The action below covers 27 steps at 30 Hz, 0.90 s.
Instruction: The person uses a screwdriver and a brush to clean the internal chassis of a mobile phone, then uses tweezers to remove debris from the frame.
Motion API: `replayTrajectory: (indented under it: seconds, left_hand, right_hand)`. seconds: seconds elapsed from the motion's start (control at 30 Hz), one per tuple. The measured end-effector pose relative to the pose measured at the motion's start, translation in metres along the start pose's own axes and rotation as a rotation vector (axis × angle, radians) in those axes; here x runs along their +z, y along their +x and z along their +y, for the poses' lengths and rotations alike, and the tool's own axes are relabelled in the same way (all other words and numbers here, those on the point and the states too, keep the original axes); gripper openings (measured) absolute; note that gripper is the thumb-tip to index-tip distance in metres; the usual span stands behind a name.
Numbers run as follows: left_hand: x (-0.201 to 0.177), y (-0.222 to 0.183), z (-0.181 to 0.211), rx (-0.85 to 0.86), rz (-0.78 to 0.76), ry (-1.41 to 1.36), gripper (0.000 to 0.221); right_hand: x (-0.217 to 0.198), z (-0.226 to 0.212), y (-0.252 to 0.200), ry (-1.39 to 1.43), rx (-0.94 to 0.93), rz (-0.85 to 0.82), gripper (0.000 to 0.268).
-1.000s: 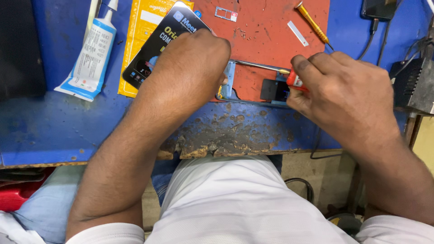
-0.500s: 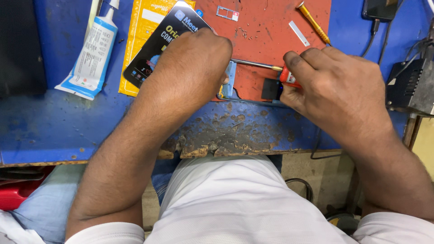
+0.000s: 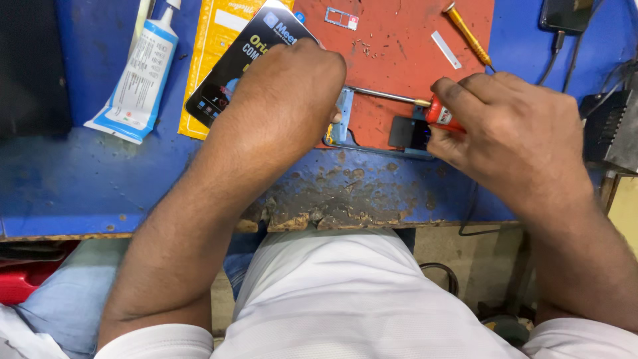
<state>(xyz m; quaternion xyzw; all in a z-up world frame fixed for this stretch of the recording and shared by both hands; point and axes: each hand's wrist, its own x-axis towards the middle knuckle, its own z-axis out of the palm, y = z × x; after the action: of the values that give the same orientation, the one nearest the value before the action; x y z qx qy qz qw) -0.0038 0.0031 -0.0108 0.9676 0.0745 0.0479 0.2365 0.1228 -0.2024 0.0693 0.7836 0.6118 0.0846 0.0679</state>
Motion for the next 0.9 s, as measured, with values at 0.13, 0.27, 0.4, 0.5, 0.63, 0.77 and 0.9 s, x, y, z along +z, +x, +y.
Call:
replayTrajectory:
  seconds: [0.13,0.27,0.4,0.5,0.63,0.77,0.9]
  left_hand:
    - [-0.001,0.001,0.001,-0.031,-0.052,0.025,0.026]
    - [-0.002,0.002,0.001,-0.010,-0.041,0.044,0.031]
    - [-0.004,0.003,0.002,-0.028,-0.049,0.038,0.033]
    - [-0.007,0.002,0.004,-0.050,-0.056,0.025,0.035]
    - [-0.011,0.001,0.005,-0.066,-0.081,0.026,0.038]
    - [-0.009,0.001,0.003,-0.033,-0.084,0.023,0.037]
    - [-0.008,0.002,0.004,-0.057,-0.095,0.053,0.034]
  right_hand:
    - [0.004,0.001,0.005,0.006,-0.032,0.038,0.039]
    - [0.005,0.001,0.012,0.025,-0.068,0.059,0.038]
    - [0.006,0.004,0.013,0.035,-0.092,0.080,0.036]
    - [0.017,0.009,0.009,0.104,-0.090,0.110,0.039]
    - [0.039,0.035,-0.013,0.365,0.046,0.180,0.041]
    - [0.060,0.072,-0.041,0.353,0.232,0.282,0.035]
    - [0.081,0.081,-0.043,0.156,0.318,0.270,0.041]
